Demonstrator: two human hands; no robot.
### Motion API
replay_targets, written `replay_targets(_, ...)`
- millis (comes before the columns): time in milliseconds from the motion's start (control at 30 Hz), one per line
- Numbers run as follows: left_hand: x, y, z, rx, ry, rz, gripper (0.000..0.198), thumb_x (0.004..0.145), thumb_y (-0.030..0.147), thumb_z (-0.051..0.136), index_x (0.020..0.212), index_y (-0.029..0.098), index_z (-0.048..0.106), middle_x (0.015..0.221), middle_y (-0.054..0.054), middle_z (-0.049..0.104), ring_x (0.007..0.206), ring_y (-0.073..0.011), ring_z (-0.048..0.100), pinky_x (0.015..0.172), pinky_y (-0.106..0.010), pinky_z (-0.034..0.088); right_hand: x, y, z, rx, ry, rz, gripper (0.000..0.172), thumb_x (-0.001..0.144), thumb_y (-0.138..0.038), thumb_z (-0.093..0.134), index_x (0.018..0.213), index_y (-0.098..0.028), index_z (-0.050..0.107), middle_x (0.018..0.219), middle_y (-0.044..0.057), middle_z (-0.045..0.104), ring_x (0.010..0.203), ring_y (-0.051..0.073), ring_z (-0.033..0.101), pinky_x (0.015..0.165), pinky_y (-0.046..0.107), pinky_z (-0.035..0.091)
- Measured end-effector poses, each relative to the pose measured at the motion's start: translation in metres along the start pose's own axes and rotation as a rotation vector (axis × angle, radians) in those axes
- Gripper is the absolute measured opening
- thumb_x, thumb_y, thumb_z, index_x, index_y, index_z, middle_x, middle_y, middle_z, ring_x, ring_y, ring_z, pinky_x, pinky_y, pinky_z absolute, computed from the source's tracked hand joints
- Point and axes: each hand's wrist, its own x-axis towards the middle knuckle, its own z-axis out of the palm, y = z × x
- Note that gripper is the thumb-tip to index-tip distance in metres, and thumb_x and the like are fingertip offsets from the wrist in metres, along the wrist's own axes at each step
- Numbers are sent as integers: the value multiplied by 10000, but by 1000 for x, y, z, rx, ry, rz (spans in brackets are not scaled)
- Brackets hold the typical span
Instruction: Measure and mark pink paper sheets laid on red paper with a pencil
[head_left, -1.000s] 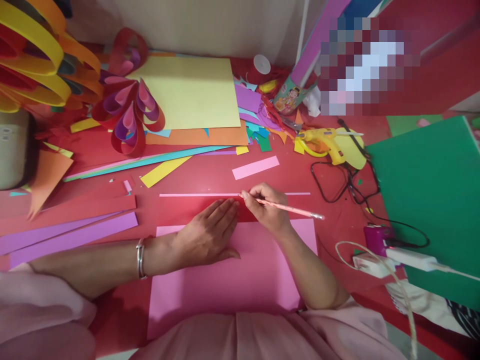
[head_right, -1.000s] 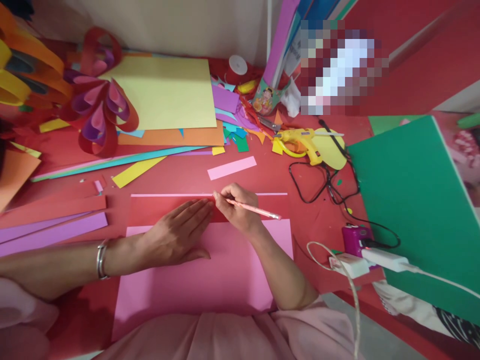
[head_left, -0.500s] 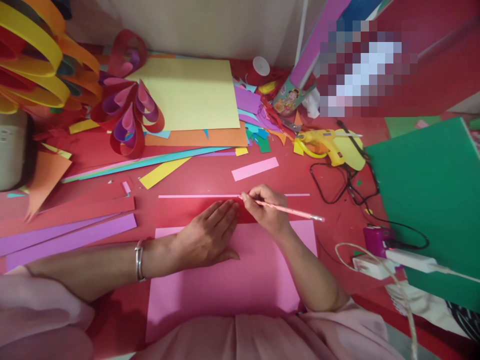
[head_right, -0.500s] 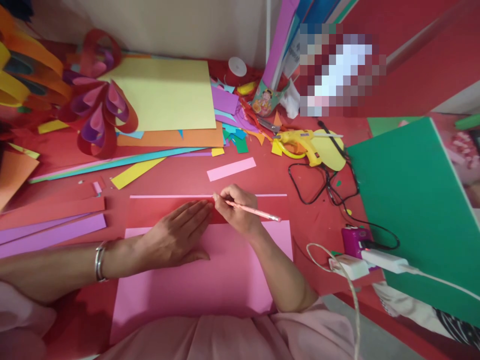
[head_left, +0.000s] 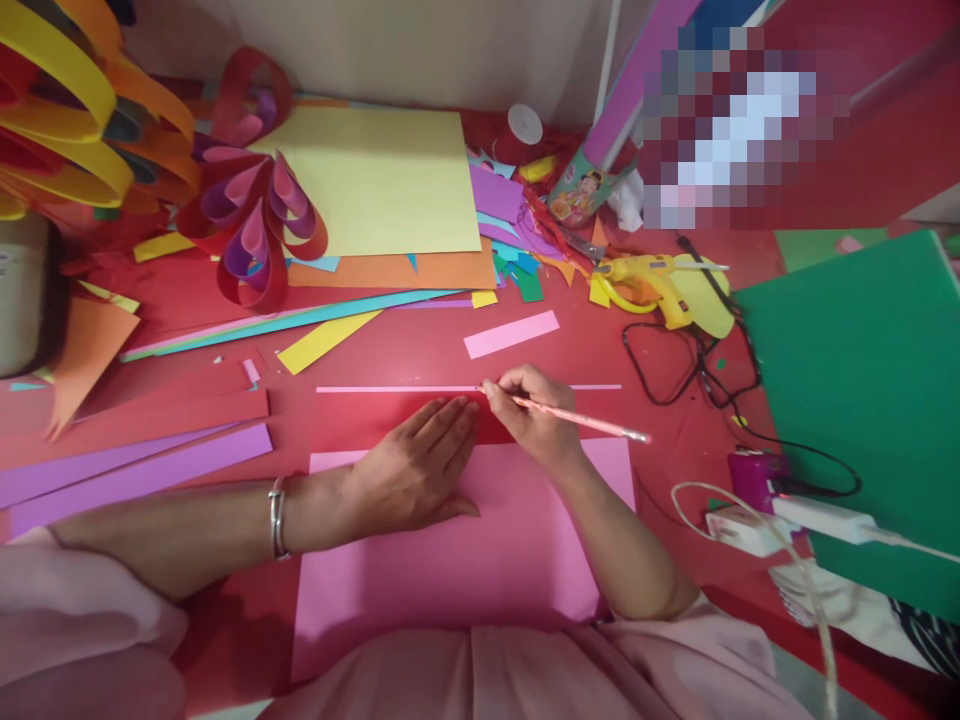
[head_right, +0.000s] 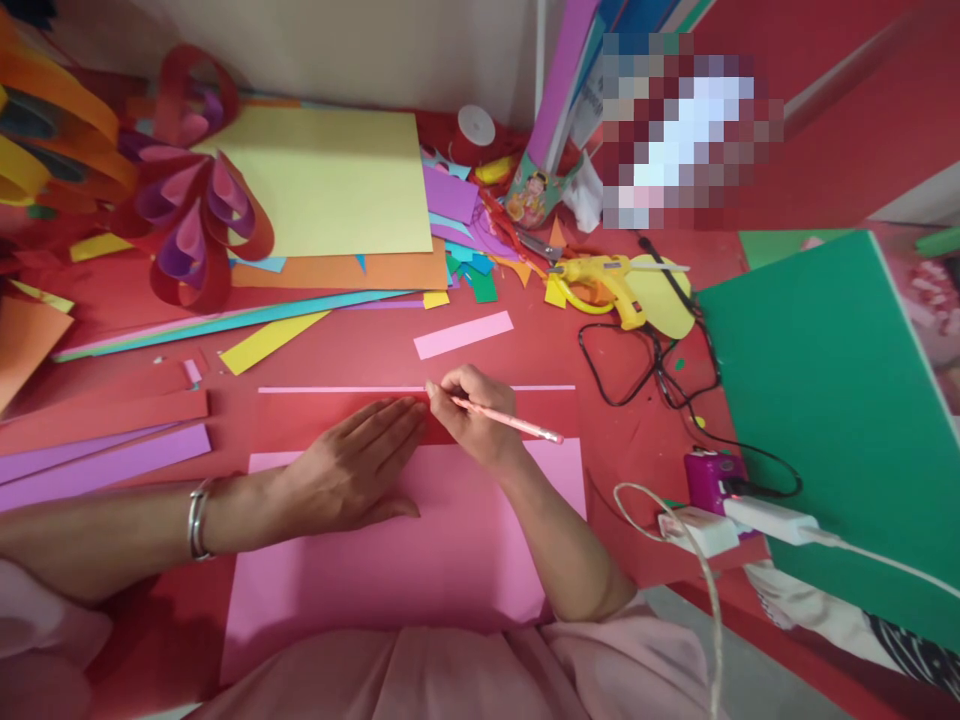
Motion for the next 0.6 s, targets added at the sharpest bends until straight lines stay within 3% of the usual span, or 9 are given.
replay_targets(200,-2,0,1,-11,-7,-5,836,1031,697,489,1364,-58,627,1373,-322,672,1365,-429,624,1138,-560,527,0,2,2,38,27,-54,319,966,-389,703,726,-239,557,613,-47,617,519,98,521,544,237,406)
replay_targets(367,-5,0,5,-25,-35,2,848,1031,681,501,1396,-79,597,1385,-346,653,1367,-440,617,1142,-584,513,-9,-4,-1,163,78,118,306,947,-477,733,794,-238,620,615,-52,598,538,111,536,560,250,446)
replay_targets(467,-5,0,7,-9,-16,29,859,1039,680,474,1354,-106,614,1356,-358,662,1321,-445,647,1130,-582,519,-9,-17,-5,235,21,215,314,930,-528,752,854,-236,665,666,-31,660,587,132,602,568,257,475)
replay_targets(600,-5,0,9,-11,-41,23,877,1041,674,468,1375,-127,593,1376,-383,635,1358,-449,616,1168,-590,482,0,-30,2,207,13,196,356,956,-545,704,786,-244,620,609,-42,630,539,127,573,546,260,448)
